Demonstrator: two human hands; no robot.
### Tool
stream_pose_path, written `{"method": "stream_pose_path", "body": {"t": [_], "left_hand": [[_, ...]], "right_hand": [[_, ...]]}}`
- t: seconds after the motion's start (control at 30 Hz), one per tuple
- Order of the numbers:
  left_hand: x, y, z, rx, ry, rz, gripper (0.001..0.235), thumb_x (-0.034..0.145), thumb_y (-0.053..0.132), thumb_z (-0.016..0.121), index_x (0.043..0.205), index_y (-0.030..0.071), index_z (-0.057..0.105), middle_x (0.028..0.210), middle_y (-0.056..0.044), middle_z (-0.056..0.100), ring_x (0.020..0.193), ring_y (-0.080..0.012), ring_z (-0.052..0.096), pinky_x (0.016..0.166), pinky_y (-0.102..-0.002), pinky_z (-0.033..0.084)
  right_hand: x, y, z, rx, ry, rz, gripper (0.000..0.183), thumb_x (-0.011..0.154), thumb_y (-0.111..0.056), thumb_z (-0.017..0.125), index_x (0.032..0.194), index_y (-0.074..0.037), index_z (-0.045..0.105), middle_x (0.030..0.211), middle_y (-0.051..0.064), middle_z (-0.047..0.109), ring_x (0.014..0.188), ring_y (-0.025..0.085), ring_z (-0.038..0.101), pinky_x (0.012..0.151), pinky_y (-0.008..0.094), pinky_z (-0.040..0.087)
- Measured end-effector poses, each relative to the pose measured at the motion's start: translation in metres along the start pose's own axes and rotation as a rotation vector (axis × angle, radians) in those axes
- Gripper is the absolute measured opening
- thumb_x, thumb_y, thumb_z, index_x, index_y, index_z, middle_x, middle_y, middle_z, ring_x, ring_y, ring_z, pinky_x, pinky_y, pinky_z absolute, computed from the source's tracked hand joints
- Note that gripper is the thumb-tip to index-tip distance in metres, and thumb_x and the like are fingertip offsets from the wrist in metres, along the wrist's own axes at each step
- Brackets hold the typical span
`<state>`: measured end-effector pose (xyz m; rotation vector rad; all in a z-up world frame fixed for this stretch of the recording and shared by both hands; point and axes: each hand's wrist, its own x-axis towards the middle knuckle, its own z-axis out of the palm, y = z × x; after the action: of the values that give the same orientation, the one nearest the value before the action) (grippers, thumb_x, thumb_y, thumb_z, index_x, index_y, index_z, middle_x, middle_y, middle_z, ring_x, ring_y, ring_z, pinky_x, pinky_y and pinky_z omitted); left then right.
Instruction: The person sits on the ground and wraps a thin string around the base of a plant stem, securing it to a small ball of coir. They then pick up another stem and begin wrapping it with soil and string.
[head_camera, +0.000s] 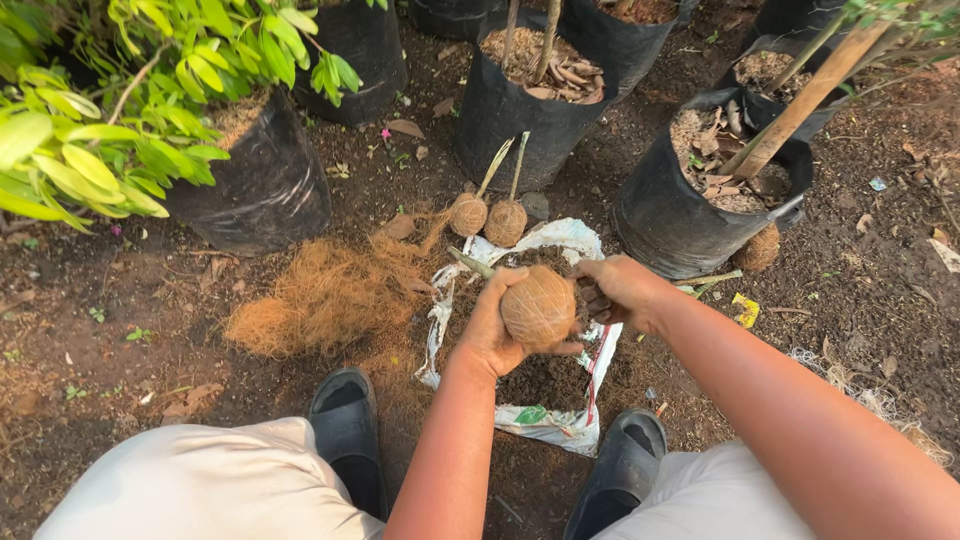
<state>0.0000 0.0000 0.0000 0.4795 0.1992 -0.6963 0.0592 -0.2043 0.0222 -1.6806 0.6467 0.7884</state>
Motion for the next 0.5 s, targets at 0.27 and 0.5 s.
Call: {"method": "stream_pose_path", "body": {"t": [0.27,0.5], "left_hand": [[-0.004,-0.006,0.017,0.140,0.145,-0.003,0.060,0.083,0.044,0.064,0.130,0.007,0.059,0.116,-0.019,0.069,0.095,-0.0325,0.072,0.071,-0.051,0.062],[-0.021,-0.008,0.033,0.213,0.302,-0.049,0.059,0.081,0.042,0.064,0.129,0.008,0.060,0.117,-0.016,0.070,0.098,-0.0305,0.072,0.078,-0.050,0.063]], "right_hand": [[-0.037,-0.031,-0.006,-0.153,-0.020,-0.073,0.021,0.097,-0.025,0.059,0.085,-0.008,0.062,0.064,-0.001,0.051,0.051,0.013,0.045,0.049,0.031,0.038],[-0.051,-0.024,0.001,-0.007,-0.142,-0.055,0.023,0.095,-0.025,0.063,0.078,-0.012,0.052,0.061,-0.004,0.046,0.051,0.011,0.041,0.049,0.031,0.035]]}}
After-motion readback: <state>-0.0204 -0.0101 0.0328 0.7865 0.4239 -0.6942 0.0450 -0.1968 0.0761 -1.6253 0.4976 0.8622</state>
